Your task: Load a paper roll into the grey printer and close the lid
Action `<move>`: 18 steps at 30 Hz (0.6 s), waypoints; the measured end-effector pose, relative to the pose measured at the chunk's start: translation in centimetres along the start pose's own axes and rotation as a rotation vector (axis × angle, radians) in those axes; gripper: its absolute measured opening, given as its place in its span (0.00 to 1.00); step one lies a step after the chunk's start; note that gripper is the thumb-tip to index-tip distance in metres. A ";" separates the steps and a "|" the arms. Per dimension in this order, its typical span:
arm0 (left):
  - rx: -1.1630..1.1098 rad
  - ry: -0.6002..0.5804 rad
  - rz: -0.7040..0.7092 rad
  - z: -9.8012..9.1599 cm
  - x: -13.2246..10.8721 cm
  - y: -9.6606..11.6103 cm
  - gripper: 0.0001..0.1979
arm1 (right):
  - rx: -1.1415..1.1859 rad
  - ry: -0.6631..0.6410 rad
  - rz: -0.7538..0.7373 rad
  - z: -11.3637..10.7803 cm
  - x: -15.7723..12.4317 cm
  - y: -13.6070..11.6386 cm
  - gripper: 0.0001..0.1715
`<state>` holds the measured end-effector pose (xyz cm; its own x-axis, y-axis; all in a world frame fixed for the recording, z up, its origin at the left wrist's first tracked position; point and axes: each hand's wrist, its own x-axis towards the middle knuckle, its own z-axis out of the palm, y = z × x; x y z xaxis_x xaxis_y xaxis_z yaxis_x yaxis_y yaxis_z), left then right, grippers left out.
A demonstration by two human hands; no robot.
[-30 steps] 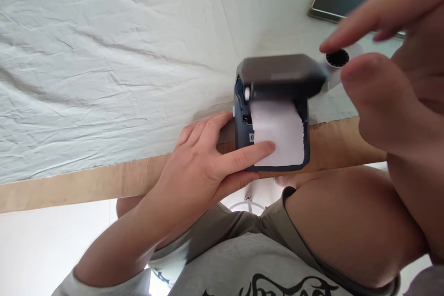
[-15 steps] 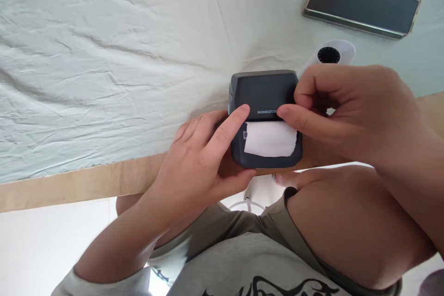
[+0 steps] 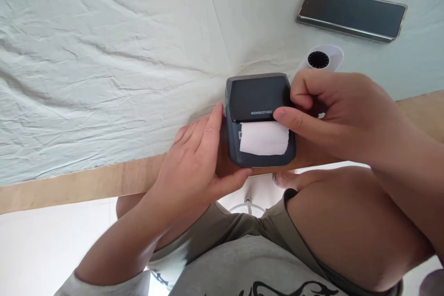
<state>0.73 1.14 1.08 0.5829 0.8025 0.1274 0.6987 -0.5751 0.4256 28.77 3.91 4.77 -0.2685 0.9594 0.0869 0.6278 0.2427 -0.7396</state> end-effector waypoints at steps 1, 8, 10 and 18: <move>0.009 -0.017 0.011 -0.2 0.0 0.0 0.50 | -0.023 -0.002 -0.013 -0.2 0.0 0.1 0.24; 0.049 -0.006 0.023 -0.2 0.0 0.1 0.49 | -0.070 -0.025 -0.045 -0.8 0.5 0.3 0.23; 0.046 0.010 0.016 0.0 0.0 0.1 0.49 | -0.083 -0.005 -0.063 -0.8 0.4 0.1 0.23; 0.080 0.059 0.082 0.1 -0.2 -0.3 0.46 | -0.187 0.202 -0.098 -0.5 -0.6 0.4 0.17</move>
<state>0.47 1.13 0.84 0.6158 0.7588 0.2121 0.6819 -0.6481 0.3390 29.57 3.47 4.80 -0.1954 0.9345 0.2974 0.7349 0.3403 -0.5865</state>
